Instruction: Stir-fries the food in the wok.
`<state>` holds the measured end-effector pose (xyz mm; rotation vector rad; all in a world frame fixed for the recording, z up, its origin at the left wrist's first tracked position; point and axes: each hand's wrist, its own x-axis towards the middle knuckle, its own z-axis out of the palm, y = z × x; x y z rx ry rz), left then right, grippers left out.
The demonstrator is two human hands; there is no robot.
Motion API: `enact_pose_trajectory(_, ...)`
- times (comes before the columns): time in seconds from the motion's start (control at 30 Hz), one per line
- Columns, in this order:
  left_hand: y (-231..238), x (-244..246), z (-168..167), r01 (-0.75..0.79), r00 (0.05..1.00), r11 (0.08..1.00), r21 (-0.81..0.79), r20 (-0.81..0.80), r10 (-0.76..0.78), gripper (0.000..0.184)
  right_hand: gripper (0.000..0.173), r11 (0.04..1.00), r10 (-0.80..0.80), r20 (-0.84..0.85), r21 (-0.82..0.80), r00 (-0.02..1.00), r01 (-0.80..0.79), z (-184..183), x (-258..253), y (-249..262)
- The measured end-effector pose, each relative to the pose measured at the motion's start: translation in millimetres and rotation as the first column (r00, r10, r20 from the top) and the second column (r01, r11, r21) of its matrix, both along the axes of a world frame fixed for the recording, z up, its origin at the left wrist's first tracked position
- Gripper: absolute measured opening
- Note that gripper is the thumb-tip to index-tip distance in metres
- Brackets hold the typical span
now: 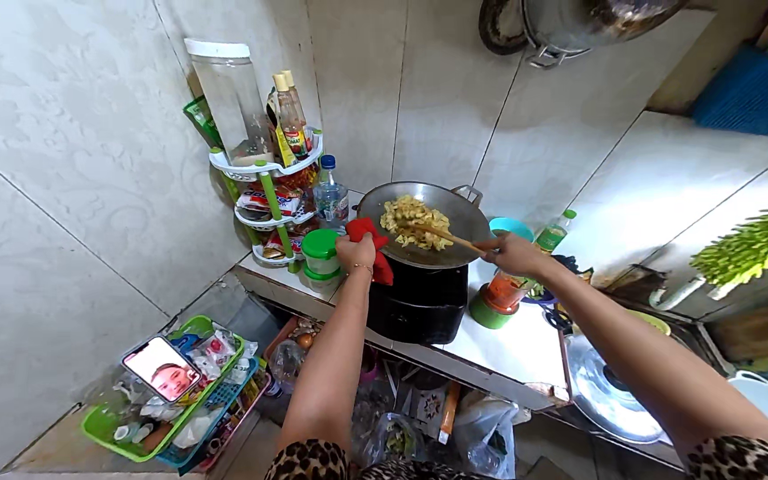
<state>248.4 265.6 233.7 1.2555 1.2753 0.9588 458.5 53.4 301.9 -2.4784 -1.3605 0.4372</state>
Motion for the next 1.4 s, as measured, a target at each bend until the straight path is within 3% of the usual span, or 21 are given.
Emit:
enact_pose_trajectory(0.13,-3.0,-1.5,2.8,-0.003,1.000,1.000,-0.006,0.000,0.003,0.043,0.026,0.986,0.111,0.065,-0.136,0.992,-0.101,73.3,10.9,-22.7)
enact_pose_trajectory(0.2,-2.4,-3.5,3.9,0.000,1.000,1.000,0.003,0.019,0.000,0.039,0.026,0.973,0.081,0.119,-0.226,0.990,-0.052,123.0,-2.6,-33.7)
enact_pose_trajectory(0.27,-2.8,-4.9,2.4,0.014,1.000,1.000,0.002,0.024,-0.014,0.039,0.025,0.969,0.024,0.172,-0.247,0.985,0.020,141.0,-6.8,-37.1)
enact_pose_trajectory(0.5,-7.9,-1.9,-1.2,-0.003,0.999,1.000,0.025,0.049,0.002,0.036,0.034,0.980,-0.023,0.017,-0.198,1.000,0.026,59.2,-18.0,-29.3)
enact_pose_trajectory(0.63,-12.1,-2.1,-0.1,-0.038,0.996,0.999,0.025,0.078,0.036,0.037,0.030,0.973,0.045,-0.045,-0.223,0.998,-0.054,88.9,-12.0,-43.6)
enact_pose_trajectory(0.83,-12.0,-3.2,1.0,-0.025,0.996,1.000,-0.003,0.085,0.025,0.039,0.027,0.935,-0.032,0.030,-0.351,0.999,0.040,172.4,-34.7,-45.6)
enact_pose_trajectory(0.9,-9.5,-3.4,-0.1,-0.012,0.997,1.000,0.000,0.072,0.012,0.039,0.026,0.934,0.012,0.011,-0.356,1.000,-0.007,169.0,-34.4,-41.4)
enact_pose_trajectory(1.1,-5.8,-4.0,-3.4,0.023,0.999,1.000,0.009,0.042,-0.024,0.036,0.029,0.966,0.077,-0.063,-0.244,0.995,-0.090,87.0,-23.3,-4.4)
enact_pose_trajectory(1.2,-7.9,-3.2,-1.5,-0.004,0.998,1.000,0.005,0.062,0.004,0.037,0.028,0.959,0.029,-0.106,-0.277,0.994,-0.057,115.7,-25.5,-16.0)
enact_pose_trajectory(1.3,-8.1,-3.1,-0.1,-0.003,0.998,1.000,-0.004,0.062,0.003,0.036,0.026,0.935,0.066,-0.015,-0.348,0.998,-0.067,146.4,-22.1,-29.2)
enact_pose_trajectory(1.4,-6.4,-3.0,-3.1,0.015,0.997,1.000,0.002,0.077,-0.015,0.033,0.027,0.934,0.128,0.029,-0.340,0.991,-0.111,124.8,-26.4,-13.5)
